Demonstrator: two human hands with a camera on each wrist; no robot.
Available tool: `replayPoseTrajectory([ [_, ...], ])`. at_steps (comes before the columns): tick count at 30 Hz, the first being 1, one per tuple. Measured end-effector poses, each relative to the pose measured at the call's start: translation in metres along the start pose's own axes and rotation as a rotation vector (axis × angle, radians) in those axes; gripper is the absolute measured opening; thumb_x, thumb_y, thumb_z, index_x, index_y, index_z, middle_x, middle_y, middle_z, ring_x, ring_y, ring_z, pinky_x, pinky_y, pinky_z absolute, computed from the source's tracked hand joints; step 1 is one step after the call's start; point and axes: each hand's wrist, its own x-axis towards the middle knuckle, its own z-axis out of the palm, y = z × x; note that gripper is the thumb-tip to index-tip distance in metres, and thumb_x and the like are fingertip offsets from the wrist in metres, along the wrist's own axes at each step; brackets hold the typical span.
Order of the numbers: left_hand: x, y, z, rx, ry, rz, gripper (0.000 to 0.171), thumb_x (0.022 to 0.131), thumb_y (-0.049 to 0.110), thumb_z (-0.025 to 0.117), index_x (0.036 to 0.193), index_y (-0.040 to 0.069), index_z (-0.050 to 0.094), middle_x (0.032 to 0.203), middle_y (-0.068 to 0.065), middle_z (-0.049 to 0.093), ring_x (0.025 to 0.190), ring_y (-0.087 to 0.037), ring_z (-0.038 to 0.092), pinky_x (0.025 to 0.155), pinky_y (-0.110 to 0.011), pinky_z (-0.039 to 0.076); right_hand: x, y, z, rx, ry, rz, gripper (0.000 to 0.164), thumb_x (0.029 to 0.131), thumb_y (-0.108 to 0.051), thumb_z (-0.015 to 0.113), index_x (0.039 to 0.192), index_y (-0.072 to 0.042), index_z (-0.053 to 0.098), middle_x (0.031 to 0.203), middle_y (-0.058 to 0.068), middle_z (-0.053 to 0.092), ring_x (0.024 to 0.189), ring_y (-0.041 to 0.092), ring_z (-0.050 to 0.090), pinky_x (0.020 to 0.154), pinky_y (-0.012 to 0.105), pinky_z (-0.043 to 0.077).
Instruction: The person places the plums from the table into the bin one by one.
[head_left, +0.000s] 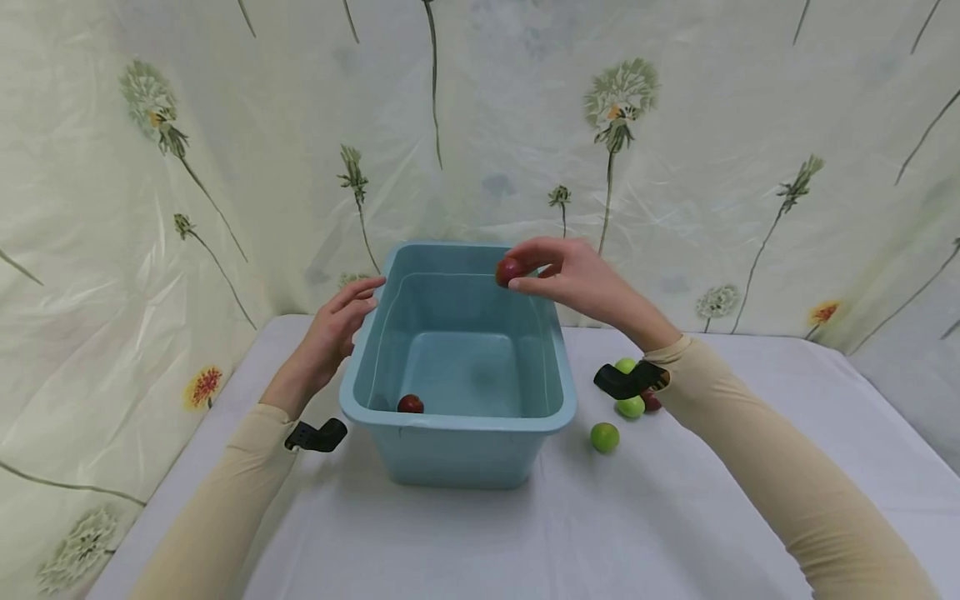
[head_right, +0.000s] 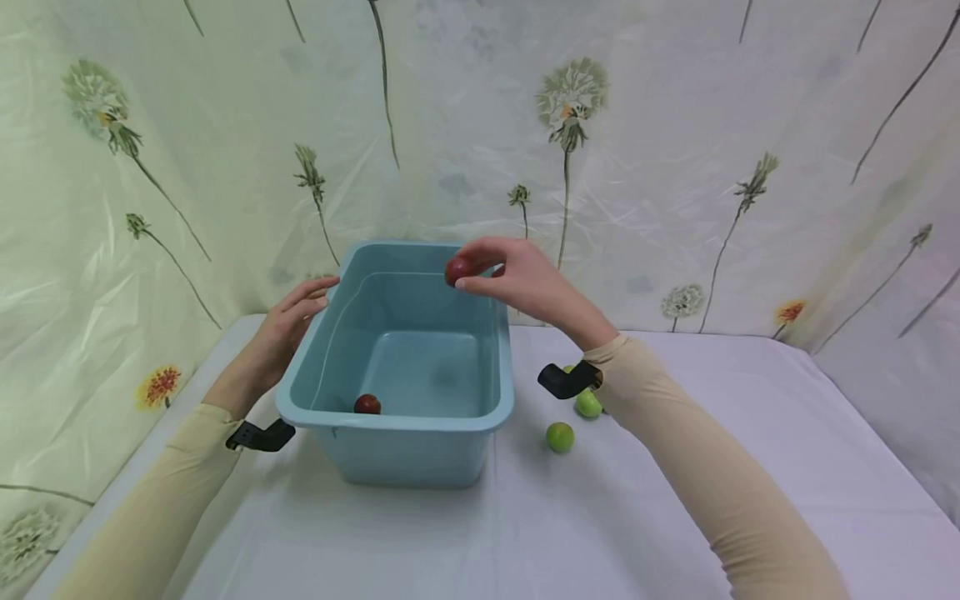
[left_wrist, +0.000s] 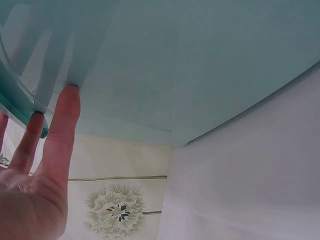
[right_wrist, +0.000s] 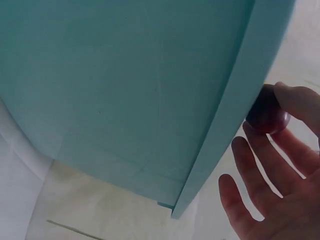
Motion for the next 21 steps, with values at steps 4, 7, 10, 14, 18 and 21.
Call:
replayPoseTrajectory([
  [4, 0.0, 0.0, 0.0, -0.004, 0.002, -0.003, 0.047, 0.1, 0.038, 0.054, 0.144, 0.022, 0.048, 0.144, -0.005, 0.044, 0.129, -0.027, 0.047, 0.08, -0.038, 0.055, 0.006, 0.0, 0.005, -0.03, -0.033, -0.016, 0.033, 0.092, -0.023, 0.072, 0.123, -0.014, 0.066, 0.112, 0.0, 0.067, 0.104, 0.013, 0.06, 0.088, 0.04, 0.048],
  [7, 0.0, 0.0, 0.0, -0.014, 0.002, -0.004, 0.046, 0.1, 0.038, 0.054, 0.144, 0.022, 0.048, 0.144, -0.004, 0.044, 0.128, -0.027, 0.048, 0.079, -0.037, 0.055, 0.009, -0.001, 0.009, -0.046, -0.057, -0.027, 0.033, 0.092, -0.023, 0.072, 0.123, -0.015, 0.066, 0.113, 0.0, 0.067, 0.104, 0.013, 0.06, 0.088, 0.04, 0.048],
  [10, 0.0, 0.0, -0.001, -0.023, 0.002, -0.006, 0.046, 0.101, 0.037, 0.054, 0.144, 0.022, 0.049, 0.144, -0.004, 0.044, 0.128, -0.027, 0.048, 0.079, -0.036, 0.055, 0.013, -0.004, 0.013, -0.05, -0.077, -0.039, 0.034, 0.092, -0.023, 0.072, 0.124, -0.015, 0.067, 0.113, -0.001, 0.067, 0.105, 0.013, 0.06, 0.089, 0.041, 0.048],
  [14, 0.0, 0.0, -0.001, -0.018, 0.003, -0.006, 0.046, 0.101, 0.037, 0.054, 0.144, 0.022, 0.049, 0.144, -0.004, 0.044, 0.127, -0.027, 0.049, 0.079, -0.036, 0.055, 0.016, -0.007, 0.017, -0.078, -0.091, -0.049, 0.033, 0.091, -0.025, 0.073, 0.122, -0.016, 0.067, 0.112, -0.002, 0.068, 0.104, 0.012, 0.06, 0.09, 0.04, 0.047],
  [18, 0.0, 0.0, -0.001, -0.018, 0.002, -0.001, 0.046, 0.1, 0.037, 0.054, 0.143, 0.022, 0.049, 0.143, -0.005, 0.045, 0.124, -0.026, 0.051, 0.078, -0.035, 0.056, 0.019, -0.007, 0.022, -0.115, -0.098, -0.046, 0.032, 0.09, -0.027, 0.074, 0.12, -0.018, 0.068, 0.107, -0.005, 0.068, 0.101, 0.009, 0.06, 0.09, 0.04, 0.046],
  [21, 0.0, 0.0, -0.001, -0.03, -0.001, -0.005, 0.046, 0.1, 0.036, 0.055, 0.143, 0.021, 0.049, 0.143, -0.006, 0.044, 0.123, -0.025, 0.052, 0.076, -0.034, 0.056, 0.02, -0.005, 0.027, -0.133, -0.105, -0.033, 0.031, 0.09, -0.03, 0.074, 0.119, -0.02, 0.068, 0.104, -0.007, 0.068, 0.1, 0.009, 0.059, 0.091, 0.04, 0.044],
])
